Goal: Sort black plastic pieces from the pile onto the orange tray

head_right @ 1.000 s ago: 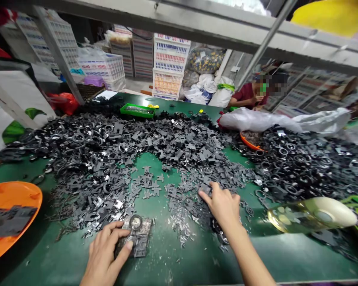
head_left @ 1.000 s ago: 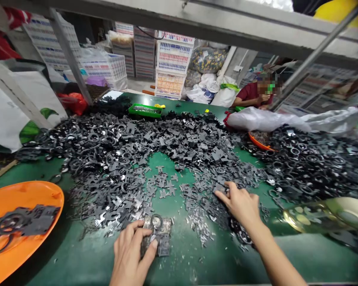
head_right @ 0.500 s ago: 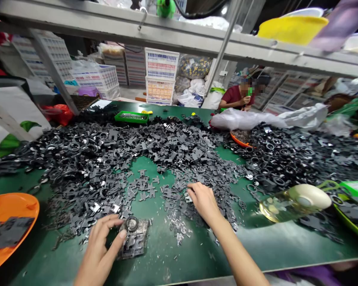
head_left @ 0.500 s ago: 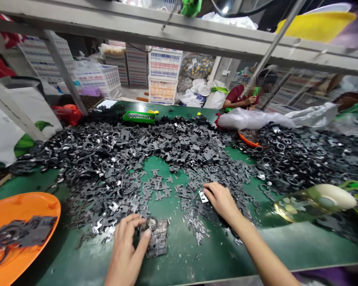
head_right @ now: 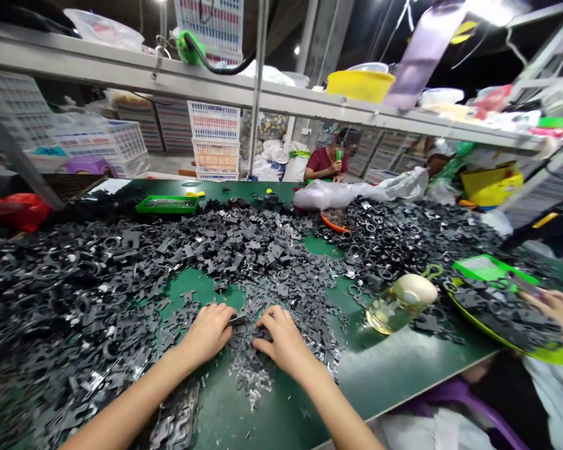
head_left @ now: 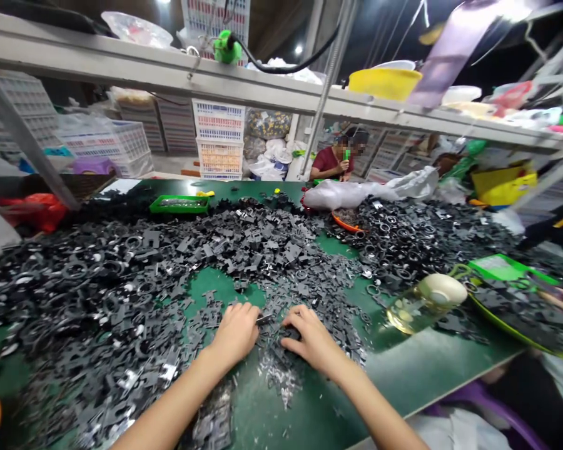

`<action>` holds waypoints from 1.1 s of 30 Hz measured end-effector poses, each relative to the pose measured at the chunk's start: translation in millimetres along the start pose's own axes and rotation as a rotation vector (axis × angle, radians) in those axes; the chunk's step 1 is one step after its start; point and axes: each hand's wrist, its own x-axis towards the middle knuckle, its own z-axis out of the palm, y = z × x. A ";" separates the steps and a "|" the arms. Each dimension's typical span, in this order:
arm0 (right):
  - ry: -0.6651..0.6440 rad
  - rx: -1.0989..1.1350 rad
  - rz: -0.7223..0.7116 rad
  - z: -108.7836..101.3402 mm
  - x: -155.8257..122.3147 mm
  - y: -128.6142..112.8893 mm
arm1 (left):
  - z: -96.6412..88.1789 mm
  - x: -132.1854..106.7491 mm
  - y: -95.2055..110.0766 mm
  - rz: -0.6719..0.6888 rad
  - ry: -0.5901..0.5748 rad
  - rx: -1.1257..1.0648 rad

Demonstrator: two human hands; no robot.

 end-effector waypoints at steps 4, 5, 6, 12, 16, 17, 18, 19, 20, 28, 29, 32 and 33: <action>-0.014 0.013 -0.014 -8.0 28.1 2.4 | -14.6 -7.8 -8.8 -0.144 0.034 -0.279; -0.038 0.018 -0.028 -7.6 36.1 2.5 | -18.3 -10.5 -10.7 -0.188 0.044 -0.376; -0.061 0.024 -0.041 -6.5 43.3 2.3 | -21.6 -13.5 -12.5 -0.234 0.057 -0.482; -0.034 0.086 -0.016 2.1 60.3 -5.4 | -29.9 -32.0 -20.4 -0.516 0.116 -1.115; 0.029 0.171 0.011 13.9 65.9 -36.1 | -32.4 -34.1 -18.8 -0.602 0.088 -1.379; 0.044 0.194 0.001 18.7 68.9 -49.6 | -35.1 -34.0 -18.6 -0.603 0.096 -1.424; 0.064 0.214 -0.014 24.1 72.2 -65.0 | -39.2 -34.2 -19.2 -0.598 0.122 -1.459; 0.083 0.231 -0.032 29.5 75.7 -81.5 | -44.9 -35.2 -21.0 -0.587 0.169 -1.486; 0.099 0.245 -0.051 34.5 79.1 -98.3 | -52.3 -37.3 -24.3 -0.576 0.233 -1.502; 0.002 0.184 -0.299 32.1 92.5 -140.2 | -123.7 -90.7 -82.5 -0.636 0.851 -1.252; -0.005 0.156 -0.281 26.2 93.7 -125.7 | -128.0 -97.1 -88.3 -0.644 0.928 -1.187; 0.038 0.049 -0.101 6.1 93.2 -62.8 | -129.6 -105.2 -95.8 -0.654 1.098 -0.991; 0.066 0.008 -0.019 -0.1 90.7 -39.9 | -126.0 -103.2 -93.9 -0.624 1.076 -0.874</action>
